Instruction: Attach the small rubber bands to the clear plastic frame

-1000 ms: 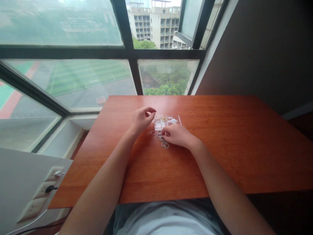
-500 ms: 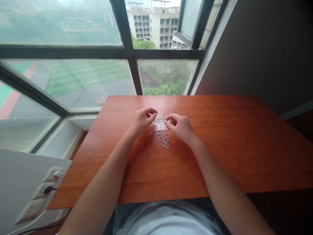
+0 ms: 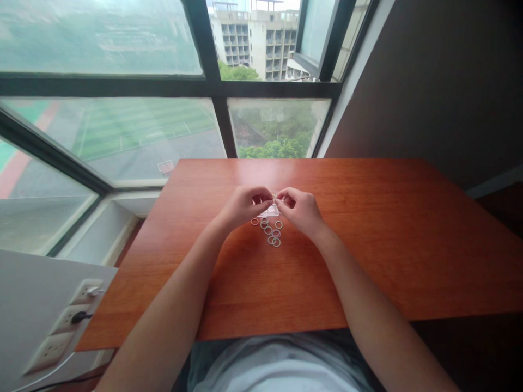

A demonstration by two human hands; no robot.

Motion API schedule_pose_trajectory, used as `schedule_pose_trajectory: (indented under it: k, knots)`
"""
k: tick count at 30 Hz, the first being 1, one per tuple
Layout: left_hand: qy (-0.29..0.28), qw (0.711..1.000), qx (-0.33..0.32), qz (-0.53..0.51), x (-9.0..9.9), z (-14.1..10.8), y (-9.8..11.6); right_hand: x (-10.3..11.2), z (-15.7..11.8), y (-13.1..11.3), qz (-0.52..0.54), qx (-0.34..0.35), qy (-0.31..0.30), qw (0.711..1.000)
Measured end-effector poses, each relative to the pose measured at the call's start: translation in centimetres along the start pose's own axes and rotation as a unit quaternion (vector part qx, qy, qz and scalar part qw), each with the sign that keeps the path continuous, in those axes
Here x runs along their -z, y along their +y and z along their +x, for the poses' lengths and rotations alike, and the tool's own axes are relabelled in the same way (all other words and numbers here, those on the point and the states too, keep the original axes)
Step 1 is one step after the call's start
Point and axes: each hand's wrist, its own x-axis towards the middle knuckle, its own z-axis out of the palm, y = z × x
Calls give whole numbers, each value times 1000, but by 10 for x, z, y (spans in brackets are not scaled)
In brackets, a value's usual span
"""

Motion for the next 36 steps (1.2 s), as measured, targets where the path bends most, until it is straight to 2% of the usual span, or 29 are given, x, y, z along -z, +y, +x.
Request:
schedule_pose_trajectory:
  k: [10, 12, 18, 23, 25, 28, 31, 36]
  knots:
    - [41, 997, 22, 59, 29, -2, -10, 0, 1, 4, -37, -26, 2, 999]
    - [44, 996, 30, 67, 30, -3, -11, 0, 1, 3, -42, -30, -1, 999]
    - [8, 997, 39, 70, 26, -3, -12, 0, 1, 4, -46, -35, -10, 998]
    - [15, 996, 46, 80, 26, -4, -11, 1, 0, 1, -51, -29, -15, 998]
    - [16, 995, 50, 84, 26, -3, -11, 1, -1, -1, -41, -7, -36, 998]
    - [11, 994, 53, 92, 26, -3, -12, 0, -4, -4, -28, 37, -100, 994]
    - [7, 994, 54, 99, 25, -3, -13, -5, -8, -6, -68, 69, -162, 982]
    - [6, 993, 55, 108, 25, -2, -13, -12, -14, -10, -154, 57, -239, 957]
